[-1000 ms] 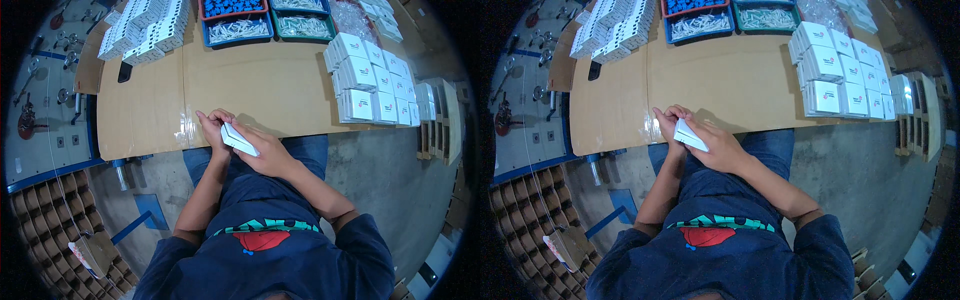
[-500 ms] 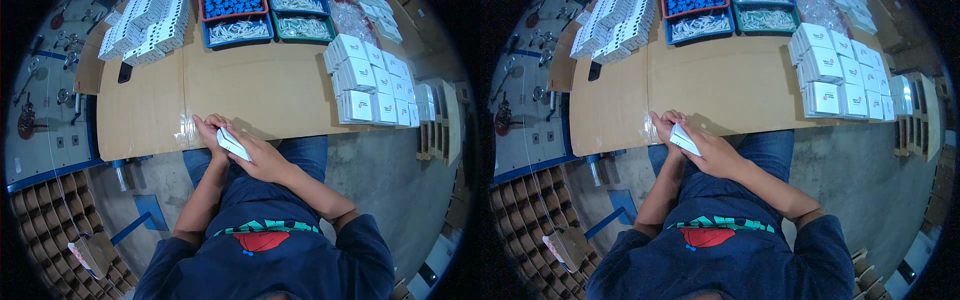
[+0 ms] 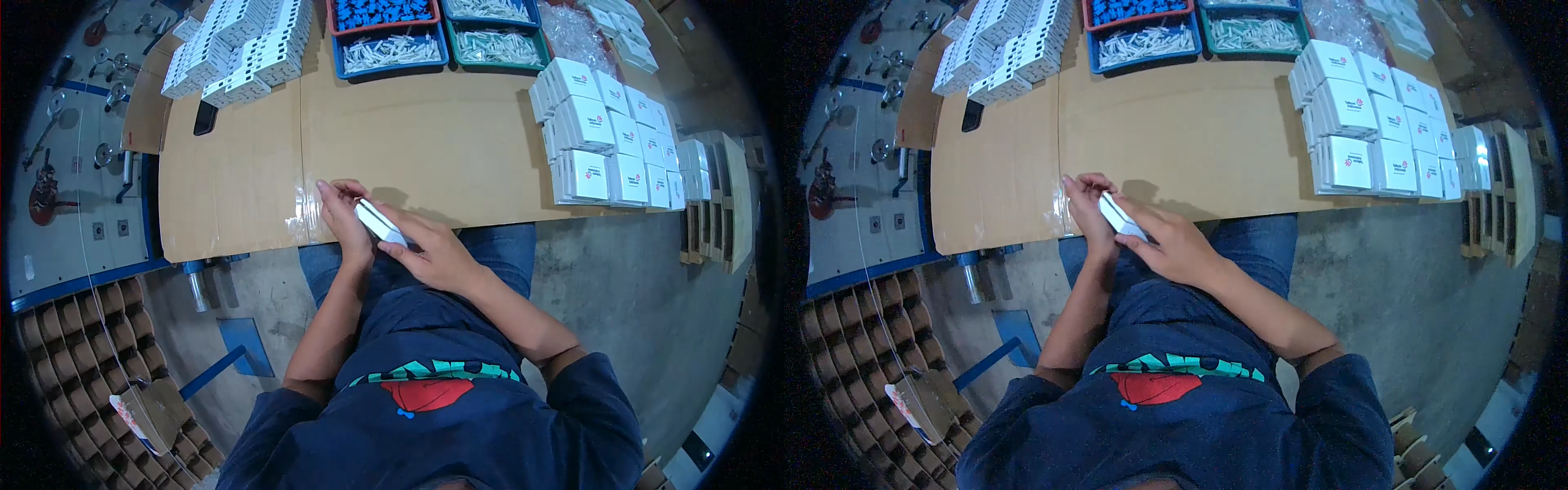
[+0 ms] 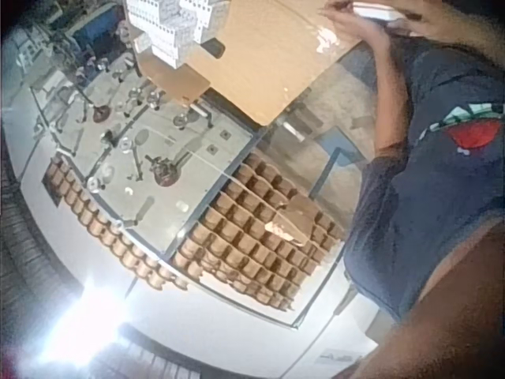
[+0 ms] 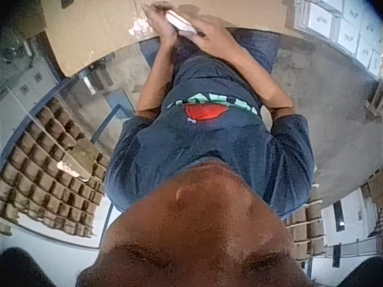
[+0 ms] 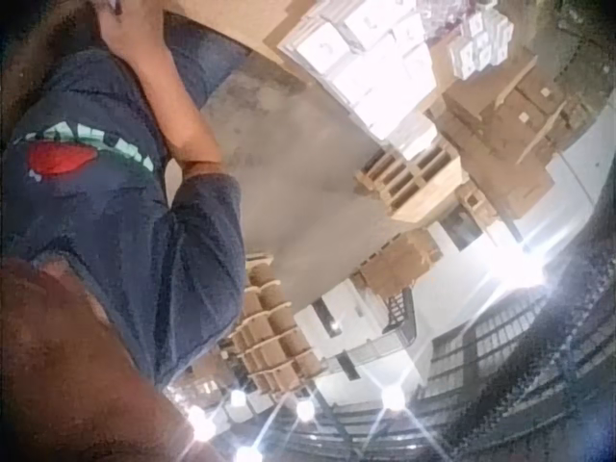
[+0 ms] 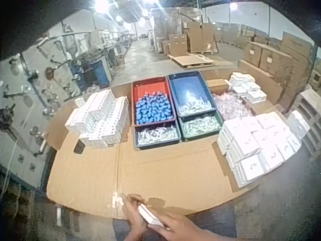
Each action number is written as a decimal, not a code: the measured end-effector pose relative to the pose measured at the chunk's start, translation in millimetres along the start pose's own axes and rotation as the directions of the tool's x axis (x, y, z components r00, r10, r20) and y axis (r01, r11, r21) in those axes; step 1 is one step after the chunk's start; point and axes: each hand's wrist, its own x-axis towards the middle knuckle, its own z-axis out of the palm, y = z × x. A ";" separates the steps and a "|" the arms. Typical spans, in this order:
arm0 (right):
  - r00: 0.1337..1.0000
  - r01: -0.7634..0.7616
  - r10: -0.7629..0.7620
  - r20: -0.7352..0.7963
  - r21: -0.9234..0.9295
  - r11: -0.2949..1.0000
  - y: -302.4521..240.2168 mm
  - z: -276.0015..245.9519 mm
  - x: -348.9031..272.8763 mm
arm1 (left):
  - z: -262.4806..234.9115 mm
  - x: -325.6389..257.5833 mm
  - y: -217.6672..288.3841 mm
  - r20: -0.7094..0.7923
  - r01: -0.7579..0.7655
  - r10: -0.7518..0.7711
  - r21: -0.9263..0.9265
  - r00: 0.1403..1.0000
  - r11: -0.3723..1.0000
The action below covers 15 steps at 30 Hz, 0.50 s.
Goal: Assembling and packaging small plastic components into white boxes at a workstation.
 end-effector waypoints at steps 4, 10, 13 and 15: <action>0.983 0.042 -0.036 -0.178 0.026 0.999 6.8 -2.3 1.9 | 11.5 -20.2 12.6 -0.007 0.271 -0.274 -0.117 0.962 0.955; 0.972 0.167 -0.173 -0.156 -0.048 0.985 15.0 -9.7 5.7 | 17.0 -56.6 41.3 0.408 0.610 -0.502 -0.194 0.762 0.768; 0.973 0.179 -0.185 -0.137 -0.050 0.983 11.2 -14.6 6.0 | 8.1 -50.8 36.6 0.479 0.599 -0.475 -0.142 0.738 0.788; 0.977 0.156 -0.161 -0.141 -0.047 0.987 10.4 -15.6 6.8 | 7.7 -50.8 36.5 0.430 0.616 -0.535 -0.066 0.728 0.785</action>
